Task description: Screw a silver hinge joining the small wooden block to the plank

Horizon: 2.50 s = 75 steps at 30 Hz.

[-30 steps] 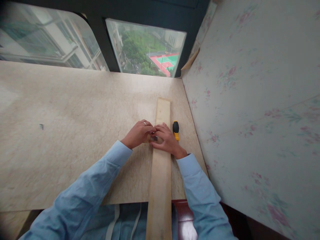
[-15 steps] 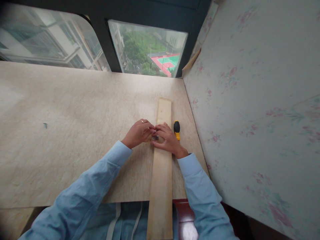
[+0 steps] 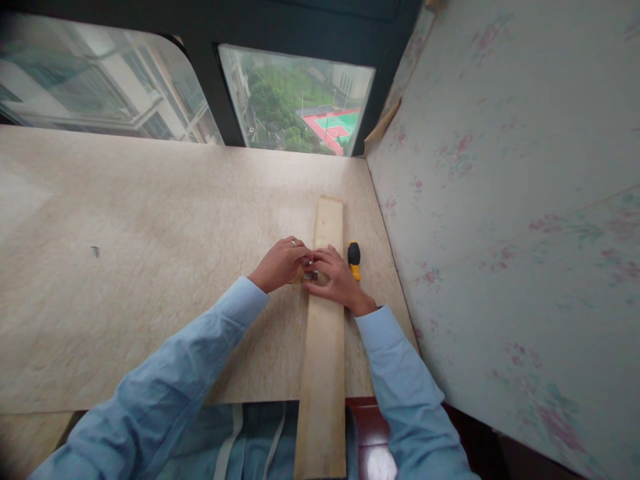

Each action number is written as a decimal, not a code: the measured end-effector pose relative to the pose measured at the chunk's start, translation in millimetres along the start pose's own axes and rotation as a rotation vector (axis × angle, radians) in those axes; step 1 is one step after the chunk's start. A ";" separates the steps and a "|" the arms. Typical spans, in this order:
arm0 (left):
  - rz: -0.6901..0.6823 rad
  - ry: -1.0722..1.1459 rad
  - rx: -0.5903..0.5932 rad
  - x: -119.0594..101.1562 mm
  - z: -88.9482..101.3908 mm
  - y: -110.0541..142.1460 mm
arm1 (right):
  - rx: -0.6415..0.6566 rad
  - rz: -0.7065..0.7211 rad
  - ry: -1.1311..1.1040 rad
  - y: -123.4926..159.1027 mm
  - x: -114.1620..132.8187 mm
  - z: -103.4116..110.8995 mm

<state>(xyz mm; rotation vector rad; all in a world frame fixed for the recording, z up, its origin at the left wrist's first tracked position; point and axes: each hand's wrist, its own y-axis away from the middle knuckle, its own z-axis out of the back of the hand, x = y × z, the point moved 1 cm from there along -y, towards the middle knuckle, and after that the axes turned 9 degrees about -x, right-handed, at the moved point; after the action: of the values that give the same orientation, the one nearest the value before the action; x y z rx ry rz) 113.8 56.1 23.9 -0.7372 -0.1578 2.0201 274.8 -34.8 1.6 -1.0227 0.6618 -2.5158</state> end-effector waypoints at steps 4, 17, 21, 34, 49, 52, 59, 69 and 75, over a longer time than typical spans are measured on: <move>0.003 0.027 -0.006 1.3 -0.1 1.6 | 0.005 -0.012 0.004 0.7 -1.3 -0.5; 0.342 0.304 -0.367 5.7 2.9 30.0 | 0.002 -0.021 0.001 -0.4 3.1 1.4; 0.645 0.469 -0.518 3.2 0.1 51.1 | -0.004 -0.018 -0.003 -0.1 3.5 2.1; 1.102 1.084 -0.175 -5.8 -4.1 40.5 | -0.025 -0.004 -0.016 0.2 1.4 1.5; 1.214 1.011 -0.295 -21.2 -8.1 29.1 | -0.002 -0.024 -0.010 -1.1 3.2 2.6; 1.220 1.005 -0.309 -21.9 -7.9 27.8 | 0.016 -0.044 -0.020 -0.1 3.4 3.0; 1.255 1.028 -0.314 -21.2 -9.7 26.0 | -0.043 -0.094 -0.044 5.9 0.2 1.6; 1.270 1.041 -0.304 -20.5 -13.0 25.5 | -0.030 -0.033 -0.036 6.1 -3.1 1.5; 1.259 1.029 -0.300 -19.9 -14.4 25.6 | -0.023 -0.048 -0.046 5.6 -2.3 1.7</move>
<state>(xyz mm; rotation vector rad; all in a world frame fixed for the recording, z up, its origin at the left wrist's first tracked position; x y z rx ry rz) 110.3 23.3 10.9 -2.3774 0.8072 2.3639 278.3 -38.8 -1.6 -1.1138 0.6623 -2.5232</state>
